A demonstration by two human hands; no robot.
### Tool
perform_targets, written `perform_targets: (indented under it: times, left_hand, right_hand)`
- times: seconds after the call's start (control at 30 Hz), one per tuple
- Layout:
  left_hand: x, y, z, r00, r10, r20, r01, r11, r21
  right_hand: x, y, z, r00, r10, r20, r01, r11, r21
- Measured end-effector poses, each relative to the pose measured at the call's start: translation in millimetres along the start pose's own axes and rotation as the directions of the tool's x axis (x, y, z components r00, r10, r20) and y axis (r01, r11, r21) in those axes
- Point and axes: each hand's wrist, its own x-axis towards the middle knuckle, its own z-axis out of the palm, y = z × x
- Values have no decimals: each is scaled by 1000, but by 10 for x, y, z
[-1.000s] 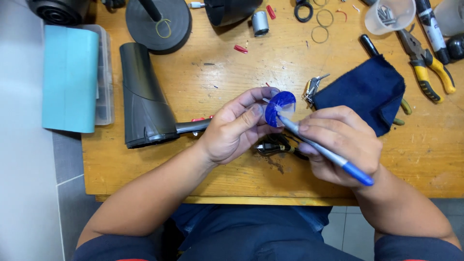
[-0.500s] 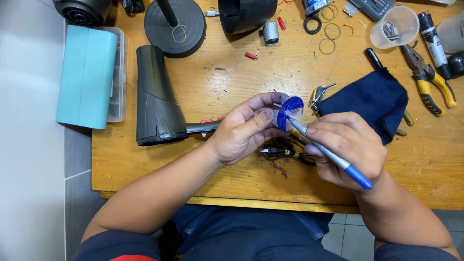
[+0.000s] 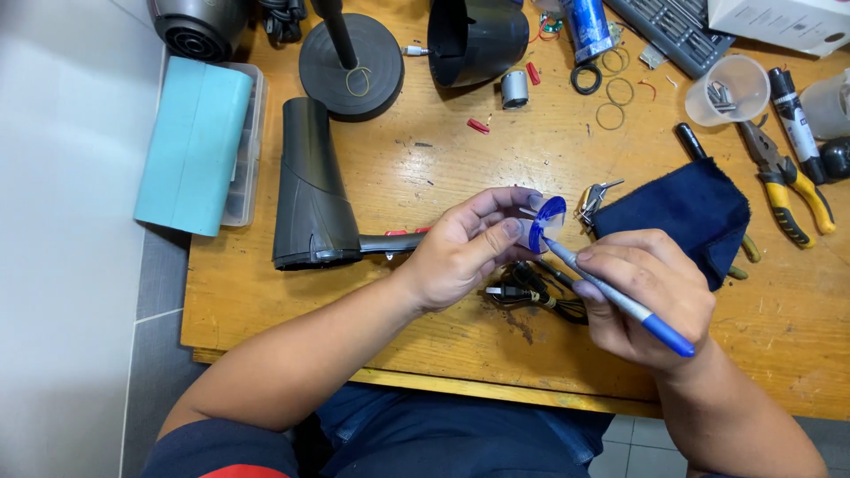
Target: Marking the blades of a small blue plastic fan component with a blue marker on a workbench.
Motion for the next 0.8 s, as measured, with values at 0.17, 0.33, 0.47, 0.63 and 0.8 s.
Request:
perform_targets:
  times: [0.17, 0.33, 0.47, 0.63, 0.8]
  left_hand:
    - [0, -9, -16, 1000, -3, 20, 4, 1000, -24]
    - [2, 2, -22, 999, -9, 43, 11, 998, -67]
    - [-15, -5, -19, 998, -28, 51, 33, 995, -92]
    - [-29, 59, 16, 997, -49, 54, 54, 994, -91]
    - [-38, 84, 25, 998, -37, 49, 42, 995, -96]
  right_hand:
    - [-16, 23, 58, 999, 16, -52, -16, 1000, -3]
    - [-80, 78, 40, 991, 127, -52, -121, 986, 114]
    - [-107, 79, 42, 992, 111, -55, -106, 991, 84]
    - [-70, 63, 48, 996, 69, -57, -67, 997, 49]
    - [12, 47, 18, 998, 39, -48, -36, 998, 59]
